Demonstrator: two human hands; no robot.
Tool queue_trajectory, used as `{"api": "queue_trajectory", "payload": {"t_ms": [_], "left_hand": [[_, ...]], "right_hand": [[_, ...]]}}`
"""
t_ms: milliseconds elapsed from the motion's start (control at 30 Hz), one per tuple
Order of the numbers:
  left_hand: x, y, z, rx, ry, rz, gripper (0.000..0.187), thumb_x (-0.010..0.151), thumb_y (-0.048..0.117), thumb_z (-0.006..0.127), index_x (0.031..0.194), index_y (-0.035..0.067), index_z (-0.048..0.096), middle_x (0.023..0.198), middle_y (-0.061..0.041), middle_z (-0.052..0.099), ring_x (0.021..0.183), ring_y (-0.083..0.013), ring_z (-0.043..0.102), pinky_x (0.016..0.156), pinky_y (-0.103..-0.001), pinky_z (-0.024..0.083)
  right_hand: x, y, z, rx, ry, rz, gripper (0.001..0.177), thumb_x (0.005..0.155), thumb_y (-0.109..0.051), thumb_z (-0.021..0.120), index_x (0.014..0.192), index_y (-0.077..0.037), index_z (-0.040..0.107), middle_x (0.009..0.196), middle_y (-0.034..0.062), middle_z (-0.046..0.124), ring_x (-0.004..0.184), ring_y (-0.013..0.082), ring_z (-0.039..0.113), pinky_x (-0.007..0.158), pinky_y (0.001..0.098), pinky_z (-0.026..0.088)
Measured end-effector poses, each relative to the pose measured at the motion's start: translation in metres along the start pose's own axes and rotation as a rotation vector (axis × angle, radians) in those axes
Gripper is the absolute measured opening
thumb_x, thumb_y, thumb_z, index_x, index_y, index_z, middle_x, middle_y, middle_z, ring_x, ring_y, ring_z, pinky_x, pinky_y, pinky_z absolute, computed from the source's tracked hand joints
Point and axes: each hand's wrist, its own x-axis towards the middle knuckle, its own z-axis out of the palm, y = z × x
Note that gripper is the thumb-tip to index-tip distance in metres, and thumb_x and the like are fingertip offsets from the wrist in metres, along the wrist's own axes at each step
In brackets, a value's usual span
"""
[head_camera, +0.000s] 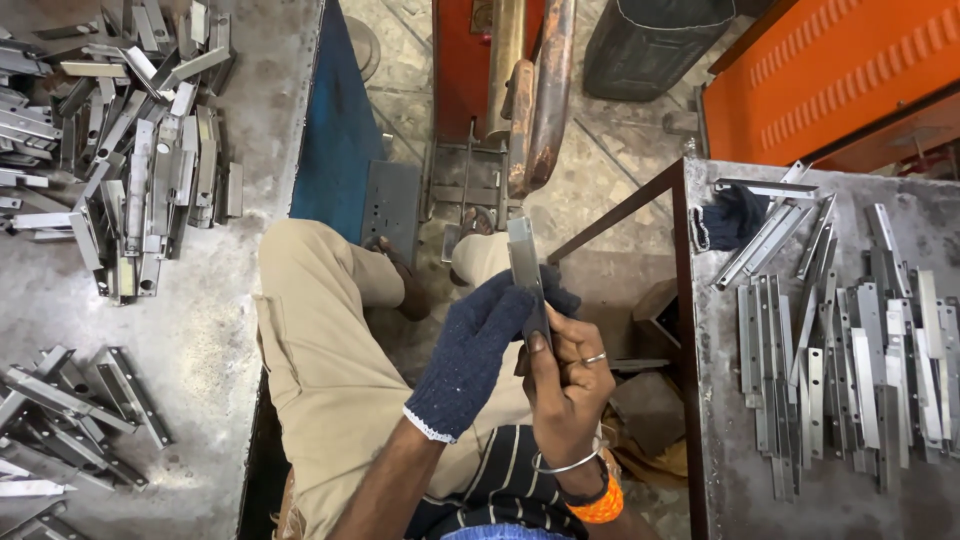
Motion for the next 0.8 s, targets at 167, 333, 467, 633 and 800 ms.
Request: {"api": "queue_trajectory", "payload": {"t_ms": [167,333,467,633,800], "left_hand": [[0.000,0.018,0.007,-0.091,0.013,-0.050,0.031,0.105,0.021,0.053,0.122,0.000,0.068,0.103,-0.001,0.073,0.093,-0.0065,0.062,0.082,-0.025,0.052],[0.001,0.004,0.002,-0.129,0.078,-0.082,0.033,0.104,0.024,0.053,0.121,0.001,0.068,0.104,0.000,0.075,0.091,-0.0072,0.064,0.079,-0.024,0.052],[0.001,-0.006,-0.001,-0.060,0.137,-0.058,0.034,0.104,0.025,0.057,0.124,0.000,0.070,0.098,0.001,0.070,0.086,-0.0065,0.058,0.073,-0.025,0.049],[0.001,-0.012,-0.001,-0.031,0.144,-0.046,0.033,0.106,0.025,0.058,0.120,-0.002,0.070,0.095,0.000,0.068,0.083,-0.0064,0.057,0.069,-0.025,0.049],[0.000,-0.014,0.001,-0.074,0.130,-0.048,0.034,0.106,0.026,0.057,0.122,-0.001,0.070,0.098,-0.002,0.069,0.086,-0.0074,0.059,0.070,-0.026,0.051]], "right_hand": [[0.002,-0.009,0.000,0.003,-0.025,0.065,0.030,0.101,0.002,0.057,0.131,0.001,0.058,0.080,0.0050,0.070,0.055,0.0008,0.049,0.046,0.0183,0.035],[0.005,-0.015,0.000,0.032,-0.090,0.129,0.043,0.096,0.008,0.053,0.139,0.000,0.057,0.088,0.0090,0.075,0.053,0.0018,0.049,0.046,0.0192,0.037],[0.005,-0.011,0.000,0.079,-0.096,0.147,0.044,0.096,0.011,0.052,0.138,0.001,0.057,0.089,0.0093,0.075,0.052,0.0022,0.049,0.044,0.0202,0.037],[0.004,-0.008,-0.001,0.063,-0.077,0.161,0.040,0.097,0.009,0.053,0.136,0.001,0.058,0.086,0.0075,0.074,0.051,0.0013,0.048,0.043,0.0198,0.036],[0.002,-0.001,-0.003,0.058,-0.065,0.139,0.037,0.099,0.007,0.056,0.135,0.000,0.060,0.081,0.0045,0.072,0.053,-0.0009,0.044,0.045,0.0186,0.031]]}}
